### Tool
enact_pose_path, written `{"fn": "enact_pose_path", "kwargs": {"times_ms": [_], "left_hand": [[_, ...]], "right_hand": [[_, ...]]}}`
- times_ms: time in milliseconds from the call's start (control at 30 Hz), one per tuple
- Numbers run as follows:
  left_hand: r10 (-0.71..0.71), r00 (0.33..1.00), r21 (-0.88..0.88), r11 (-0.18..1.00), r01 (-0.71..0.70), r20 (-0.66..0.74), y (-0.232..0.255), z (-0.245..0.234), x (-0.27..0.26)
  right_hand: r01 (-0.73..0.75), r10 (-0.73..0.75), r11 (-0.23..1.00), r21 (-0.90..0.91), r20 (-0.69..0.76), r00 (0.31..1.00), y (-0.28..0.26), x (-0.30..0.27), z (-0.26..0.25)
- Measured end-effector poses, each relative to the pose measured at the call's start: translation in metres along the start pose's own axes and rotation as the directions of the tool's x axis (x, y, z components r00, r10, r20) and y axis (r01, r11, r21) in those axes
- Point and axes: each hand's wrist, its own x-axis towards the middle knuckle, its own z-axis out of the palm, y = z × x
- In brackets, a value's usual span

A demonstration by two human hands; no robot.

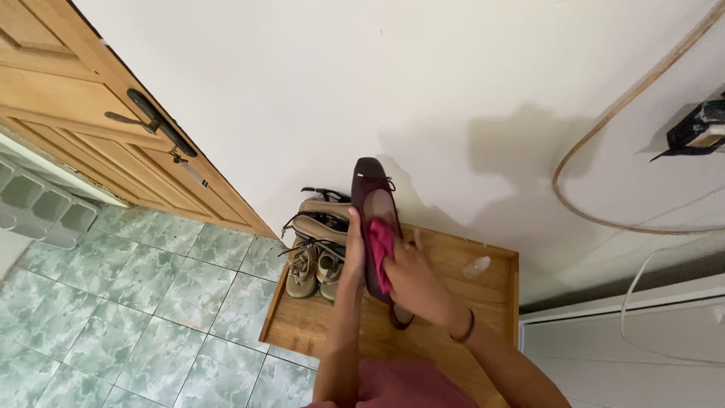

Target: Cleaning a pair of shoes with a cloth and placing them on a shoe rack.

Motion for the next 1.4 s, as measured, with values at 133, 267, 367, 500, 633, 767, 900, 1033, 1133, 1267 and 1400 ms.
{"fn": "enact_pose_path", "kwargs": {"times_ms": [133,267,367,500,633,767,900,1033,1133,1267,1400], "left_hand": [[-0.051,0.998,0.034,0.998,0.05,0.042,0.005,0.006,-0.005],[-0.032,0.99,0.152,0.988,0.01,0.14,-0.005,0.013,0.0],[0.031,0.99,0.149,0.987,-0.052,0.14,-0.012,0.015,-0.005],[0.103,0.987,0.074,0.991,-0.113,0.122,-0.018,0.01,-0.001],[0.143,0.981,0.088,0.984,-0.155,0.13,-0.029,0.009,0.005],[0.033,0.998,-0.051,0.998,-0.03,0.053,-0.032,-0.003,0.015],[-0.175,0.984,-0.114,0.978,0.175,0.006,-0.014,-0.006,0.006],[-0.24,0.97,-0.234,0.941,0.243,0.044,0.005,0.02,-0.003],[-0.271,0.959,-0.261,0.923,0.283,0.082,-0.004,0.01,0.008],[-0.233,0.965,-0.258,0.931,0.257,0.122,-0.037,-0.009,0.024],[-0.215,0.97,-0.365,0.899,0.241,0.11,-0.076,-0.033,0.053]], "right_hand": [[-0.019,0.019,1.0,-0.024,-0.008,1.0,-0.024,0.001,-0.038],[-0.057,0.012,0.972,-0.228,-0.194,0.981,0.018,0.024,-0.012],[-0.091,-0.066,0.906,-0.414,-0.35,0.935,0.047,0.033,0.02],[-0.165,-0.018,0.874,-0.457,-0.37,0.929,0.038,0.035,0.035],[-0.178,-0.01,0.883,-0.435,-0.397,0.918,0.011,0.031,0.004],[-0.088,0.007,0.961,-0.262,-0.296,0.955,-0.021,0.015,-0.027],[-0.095,0.077,0.977,-0.19,-0.103,0.992,-0.039,-0.009,-0.025],[-0.107,0.07,0.948,-0.301,-0.131,0.989,-0.053,-0.003,-0.041],[-0.135,0.05,0.938,-0.32,-0.26,0.964,-0.051,0.008,-0.042],[-0.209,0.065,0.901,-0.381,-0.358,0.931,-0.011,0.029,-0.008],[-0.259,-0.014,0.831,-0.493,-0.484,0.875,-0.008,0.037,0.013]]}}
